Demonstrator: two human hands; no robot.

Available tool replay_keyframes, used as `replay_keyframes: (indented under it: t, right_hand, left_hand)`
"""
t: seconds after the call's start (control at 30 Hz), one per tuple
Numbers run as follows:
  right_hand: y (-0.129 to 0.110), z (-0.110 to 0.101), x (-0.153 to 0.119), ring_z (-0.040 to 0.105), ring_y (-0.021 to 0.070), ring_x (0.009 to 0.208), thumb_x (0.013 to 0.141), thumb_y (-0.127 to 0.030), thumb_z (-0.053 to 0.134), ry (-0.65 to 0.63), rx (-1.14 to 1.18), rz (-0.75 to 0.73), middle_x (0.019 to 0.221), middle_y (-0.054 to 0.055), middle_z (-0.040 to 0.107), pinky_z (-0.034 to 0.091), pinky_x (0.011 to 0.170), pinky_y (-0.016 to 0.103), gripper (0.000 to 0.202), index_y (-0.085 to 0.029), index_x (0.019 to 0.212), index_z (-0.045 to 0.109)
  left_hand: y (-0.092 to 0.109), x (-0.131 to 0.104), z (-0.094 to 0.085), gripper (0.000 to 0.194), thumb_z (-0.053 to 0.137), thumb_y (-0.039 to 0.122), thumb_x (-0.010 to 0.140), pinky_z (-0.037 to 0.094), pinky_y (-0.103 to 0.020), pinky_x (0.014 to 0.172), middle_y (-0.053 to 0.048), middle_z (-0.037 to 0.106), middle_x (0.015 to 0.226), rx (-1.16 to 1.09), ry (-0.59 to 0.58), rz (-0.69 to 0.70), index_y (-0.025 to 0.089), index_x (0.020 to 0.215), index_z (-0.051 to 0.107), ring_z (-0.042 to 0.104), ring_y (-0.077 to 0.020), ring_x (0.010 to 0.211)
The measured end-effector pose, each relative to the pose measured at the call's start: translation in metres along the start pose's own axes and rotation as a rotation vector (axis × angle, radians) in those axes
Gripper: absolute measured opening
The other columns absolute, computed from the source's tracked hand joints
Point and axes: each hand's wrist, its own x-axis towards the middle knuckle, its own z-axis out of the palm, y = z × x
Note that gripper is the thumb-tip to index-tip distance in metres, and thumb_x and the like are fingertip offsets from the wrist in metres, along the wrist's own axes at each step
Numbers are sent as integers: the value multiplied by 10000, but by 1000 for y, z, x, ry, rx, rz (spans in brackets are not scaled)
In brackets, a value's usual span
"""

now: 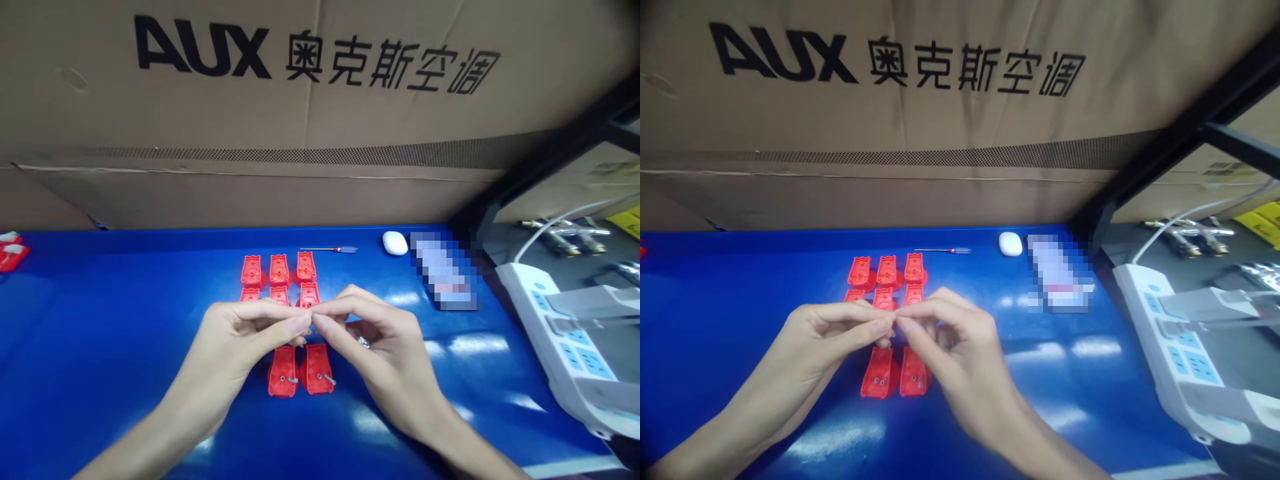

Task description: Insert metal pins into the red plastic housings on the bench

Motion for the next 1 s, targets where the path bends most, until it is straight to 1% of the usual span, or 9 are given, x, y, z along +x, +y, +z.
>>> replay_keyframes:
  t: [0.17,0.27,0.33,0.43,0.6,0.77,0.87,0.93,1.0]
  right_hand:
    - [1,4,-2,544,134,674,1033,-291,738,49,-148,-112,783,-3,657,409,594,294,132,-257,987,857]
    - [4,5,-3,486,113,605,974,-207,752,168,-205,-165,719,-32,600,384,562,281,97,-238,915,822]
    - [6,2,-2,503,118,606,957,-202,755,264,-192,-155,725,-24,619,410,565,281,88,-235,919,827]
    - [9,-4,1,566,140,664,981,-279,771,328,-112,-103,818,17,698,435,558,277,92,-248,989,857]
    - [14,-14,5,615,153,733,956,-386,856,314,-140,-62,821,13,732,465,613,281,145,-258,889,850]
    - [19,-21,9,659,158,802,1019,-396,798,204,-168,-58,885,7,759,485,683,293,155,-278,938,856]
    - [20,-26,11,678,168,836,1050,-407,758,133,-174,-54,919,15,770,490,707,305,175,-278,987,859]
    - [19,-28,11,672,165,814,1032,-434,781,93,-181,-39,901,16,766,475,679,306,200,-265,951,850]
    - [18,-29,12,652,155,769,986,-457,835,53,-170,-13,881,13,758,455,640,300,222,-248,910,831]
  left_hand:
    - [-4,-2,-1,106,905,411,913,629,-279,850,-5,860,947,121,-18,112,313,948,925,794,-218,903]
    - [-7,-7,-3,129,855,400,969,628,-276,824,10,871,1019,293,-14,235,375,1079,919,800,-210,903]
    - [-9,-10,-5,192,824,382,1003,625,-282,844,24,872,1099,388,-1,312,419,1180,889,806,-208,945]
    - [-10,-11,-8,196,842,350,991,622,-305,937,29,868,1155,433,44,374,420,1168,888,811,-213,1016]
    - [-3,-2,-14,66,909,305,917,638,-321,915,-7,867,1033,350,55,424,290,972,875,812,-224,983]
    - [4,0,-19,229,922,359,903,651,-403,999,-18,889,1107,437,148,357,318,1126,898,843,-287,1039]
    - [7,-1,-22,121,941,373,876,651,-388,901,-6,894,996,481,220,413,337,990,920,842,-275,907]
    - [8,-1,-24,97,971,344,836,635,-372,822,-7,882,914,491,196,481,330,916,917,810,-250,807]
    - [10,1,-26,167,988,297,810,636,-372,821,-16,869,907,482,150,538,319,958,913,791,-241,816]
